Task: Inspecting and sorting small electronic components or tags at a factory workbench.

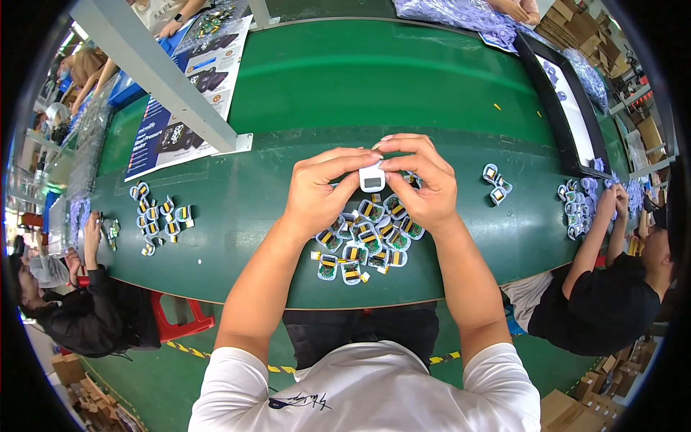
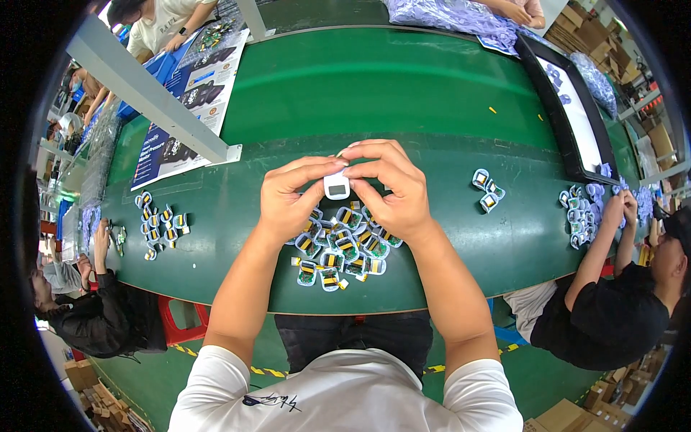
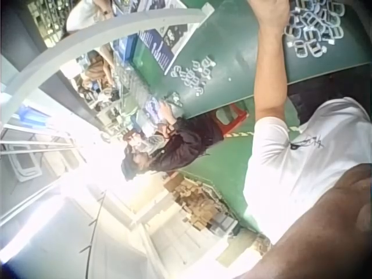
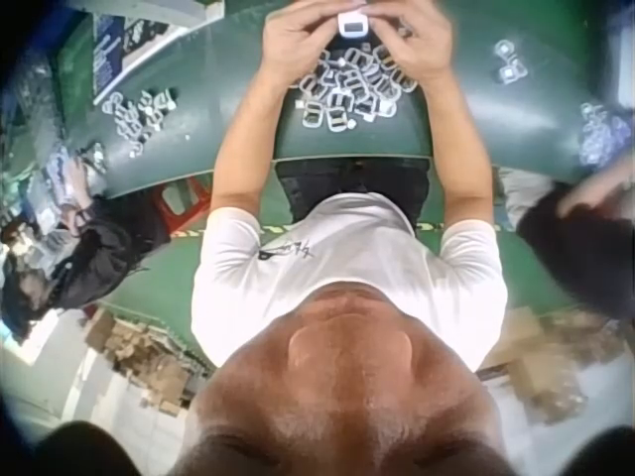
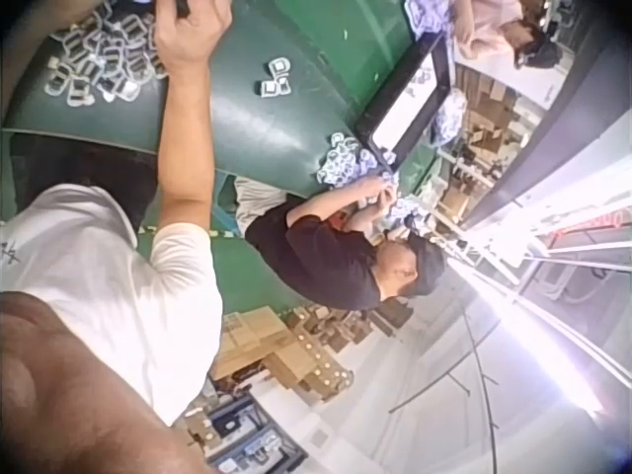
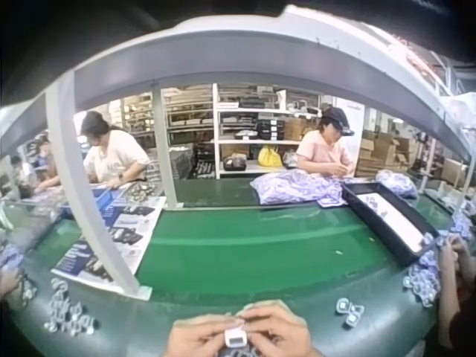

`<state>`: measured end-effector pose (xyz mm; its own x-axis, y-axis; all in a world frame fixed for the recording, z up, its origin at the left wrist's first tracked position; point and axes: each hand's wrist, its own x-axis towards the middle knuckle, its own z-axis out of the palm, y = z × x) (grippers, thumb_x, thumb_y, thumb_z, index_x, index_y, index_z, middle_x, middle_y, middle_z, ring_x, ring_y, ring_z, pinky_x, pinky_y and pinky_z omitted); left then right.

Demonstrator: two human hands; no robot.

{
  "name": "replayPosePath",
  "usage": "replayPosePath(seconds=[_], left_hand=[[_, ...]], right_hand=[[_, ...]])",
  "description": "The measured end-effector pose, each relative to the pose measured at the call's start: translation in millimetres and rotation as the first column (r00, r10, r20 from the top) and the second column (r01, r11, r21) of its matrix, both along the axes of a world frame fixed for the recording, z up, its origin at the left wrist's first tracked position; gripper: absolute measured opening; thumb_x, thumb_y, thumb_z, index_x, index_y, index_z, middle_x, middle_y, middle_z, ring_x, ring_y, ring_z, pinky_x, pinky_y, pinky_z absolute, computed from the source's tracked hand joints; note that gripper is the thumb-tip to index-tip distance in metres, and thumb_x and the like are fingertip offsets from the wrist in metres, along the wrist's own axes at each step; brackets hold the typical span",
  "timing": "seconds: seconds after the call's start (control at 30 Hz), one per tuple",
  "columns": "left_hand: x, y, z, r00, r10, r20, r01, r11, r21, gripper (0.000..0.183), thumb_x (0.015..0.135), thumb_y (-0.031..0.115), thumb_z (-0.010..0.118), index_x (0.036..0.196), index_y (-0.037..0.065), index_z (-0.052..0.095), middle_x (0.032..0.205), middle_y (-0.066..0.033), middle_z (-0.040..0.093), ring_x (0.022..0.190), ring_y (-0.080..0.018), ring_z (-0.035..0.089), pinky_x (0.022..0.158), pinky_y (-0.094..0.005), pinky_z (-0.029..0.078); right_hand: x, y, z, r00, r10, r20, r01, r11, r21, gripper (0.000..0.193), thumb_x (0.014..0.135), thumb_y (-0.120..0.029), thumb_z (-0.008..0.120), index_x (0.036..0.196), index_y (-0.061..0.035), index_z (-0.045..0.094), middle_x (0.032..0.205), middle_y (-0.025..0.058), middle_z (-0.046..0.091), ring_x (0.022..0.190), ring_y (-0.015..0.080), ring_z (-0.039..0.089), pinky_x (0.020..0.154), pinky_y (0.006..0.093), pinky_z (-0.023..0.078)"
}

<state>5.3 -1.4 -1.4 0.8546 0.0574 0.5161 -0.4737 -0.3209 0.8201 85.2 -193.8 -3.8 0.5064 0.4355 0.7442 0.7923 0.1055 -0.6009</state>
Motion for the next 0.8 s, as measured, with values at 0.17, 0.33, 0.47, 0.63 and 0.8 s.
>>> replayPosePath(seconds=[0.17, 0.33, 0.47, 0.63, 0.8], left_hand=[[0, 1, -1, 1.000, 0.008, -0.006, -0.008, 1.000, -0.003, 0.028, 0.089, -0.007, 0.070, 0.114, 0.002, 0.080, 0.113, -0.0151, 0.079, 0.109, -0.0281, 0.076, 0.095, -0.0368, 0.060], [1, 1, 0, 0.998, 0.015, -0.053, -0.016, 1.000, -0.021, 0.028, 0.090, -0.007, 0.069, 0.114, 0.002, 0.079, 0.114, -0.0150, 0.078, 0.108, -0.0279, 0.076, 0.095, -0.0359, 0.060], [0, 0, -1, 0.998, 0.007, -0.055, -0.009, 1.000, -0.022, 0.028, 0.089, -0.007, 0.070, 0.114, 0.002, 0.079, 0.114, -0.0152, 0.078, 0.109, -0.0280, 0.076, 0.095, -0.0361, 0.060], [1, 2, -4, 0.999, 0.046, -0.010, -0.046, 0.998, 0.038, 0.030, 0.088, -0.009, 0.069, 0.114, 0.003, 0.080, 0.114, -0.0141, 0.079, 0.110, -0.0282, 0.076, 0.098, -0.0384, 0.059], [1, 0, 1, 0.999, 0.030, 0.031, -0.031, 0.999, 0.032, 0.032, 0.087, -0.011, 0.068, 0.114, 0.002, 0.079, 0.115, -0.0138, 0.079, 0.110, -0.0281, 0.076, 0.105, -0.0411, 0.057]], right_hand=[[-4, 0, 3, 1.000, -0.020, -0.012, 0.020, 1.000, -0.014, 0.027, 0.079, 0.013, 0.074, 0.100, -0.0026, 0.075, 0.123, 0.0159, 0.072, 0.115, 0.0324, 0.069, 0.098, 0.0425, 0.054], [-4, 1, 9, 0.983, -0.065, 0.171, 0.075, 0.996, -0.050, 0.034, 0.074, 0.012, 0.074, 0.101, -0.0075, 0.079, 0.134, 0.0160, 0.068, 0.122, 0.0359, 0.065, 0.103, 0.0455, 0.053], [-5, 3, 10, 0.973, -0.033, 0.229, 0.075, 0.981, -0.177, 0.040, 0.072, 0.011, 0.072, 0.103, -0.0111, 0.081, 0.137, 0.0146, 0.067, 0.127, 0.0388, 0.063, 0.105, 0.0478, 0.052], [-2, 1, 8, 0.968, -0.083, 0.237, 0.119, 0.983, -0.142, 0.039, 0.073, 0.012, 0.071, 0.106, -0.0073, 0.080, 0.132, 0.0152, 0.070, 0.126, 0.0386, 0.064, 0.104, 0.0472, 0.052], [3, -2, 8, 0.958, -0.180, 0.223, 0.200, 0.977, -0.068, 0.036, 0.078, 0.012, 0.070, 0.111, -0.0012, 0.076, 0.125, 0.0165, 0.072, 0.119, 0.0361, 0.068, 0.099, 0.0444, 0.055]])
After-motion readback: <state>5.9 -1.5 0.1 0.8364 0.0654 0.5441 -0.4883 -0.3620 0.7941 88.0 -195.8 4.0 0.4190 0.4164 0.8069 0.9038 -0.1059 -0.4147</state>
